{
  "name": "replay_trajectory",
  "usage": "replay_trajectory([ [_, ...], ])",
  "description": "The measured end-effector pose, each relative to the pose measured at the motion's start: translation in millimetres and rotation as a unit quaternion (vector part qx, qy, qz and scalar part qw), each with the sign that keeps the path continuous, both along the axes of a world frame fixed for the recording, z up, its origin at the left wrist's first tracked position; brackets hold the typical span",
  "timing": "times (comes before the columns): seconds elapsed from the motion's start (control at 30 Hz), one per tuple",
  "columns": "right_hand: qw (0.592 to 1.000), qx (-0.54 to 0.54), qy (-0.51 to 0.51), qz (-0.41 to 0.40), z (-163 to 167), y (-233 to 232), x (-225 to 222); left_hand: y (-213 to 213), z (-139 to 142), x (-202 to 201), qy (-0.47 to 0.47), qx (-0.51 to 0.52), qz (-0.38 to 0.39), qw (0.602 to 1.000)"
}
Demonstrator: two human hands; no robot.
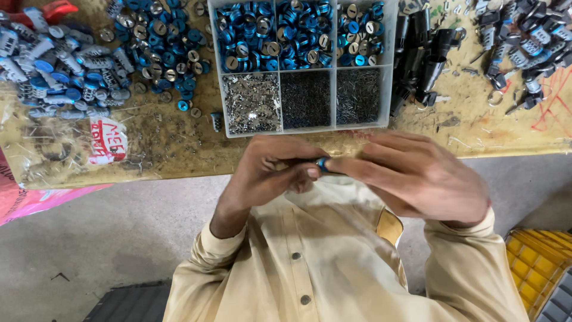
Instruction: The person sits at a workbench assembling padlocks. They pick a blue circular lock face from a compartment tray, fit it onto a black padlock body, and press it into place using a hand tool, repeating the cycle and placing finished locks aside.
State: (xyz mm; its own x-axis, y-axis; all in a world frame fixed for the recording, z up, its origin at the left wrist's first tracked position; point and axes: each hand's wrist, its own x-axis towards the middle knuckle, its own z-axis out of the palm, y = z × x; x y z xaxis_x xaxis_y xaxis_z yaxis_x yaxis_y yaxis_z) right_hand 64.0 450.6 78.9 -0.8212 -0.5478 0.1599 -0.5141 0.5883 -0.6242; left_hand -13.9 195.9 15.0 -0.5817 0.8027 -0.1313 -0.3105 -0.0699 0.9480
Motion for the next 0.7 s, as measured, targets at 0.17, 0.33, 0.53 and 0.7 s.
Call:
replay_trajectory([
  [0.17, 0.952, -0.063, -0.053, -0.294, 4, 19, 16, -20, 0, -6, -0.015, 0.081, 0.036, 0.996],
  [0.33, 0.918, -0.3, -0.02, -0.259, -23, 31, 20, -13, -1, -7, -0.028, 0.116, 0.031, 0.992],
  [0.53, 0.95, -0.283, -0.037, -0.13, -32, 7, 19, -4, 1, -6, 0.076, 0.076, 0.035, 0.994],
  [0.7, 0.966, -0.197, -0.009, -0.166, -21, -11, 15, -11, 4, -5, 0.165, 0.052, 0.056, 0.983],
])
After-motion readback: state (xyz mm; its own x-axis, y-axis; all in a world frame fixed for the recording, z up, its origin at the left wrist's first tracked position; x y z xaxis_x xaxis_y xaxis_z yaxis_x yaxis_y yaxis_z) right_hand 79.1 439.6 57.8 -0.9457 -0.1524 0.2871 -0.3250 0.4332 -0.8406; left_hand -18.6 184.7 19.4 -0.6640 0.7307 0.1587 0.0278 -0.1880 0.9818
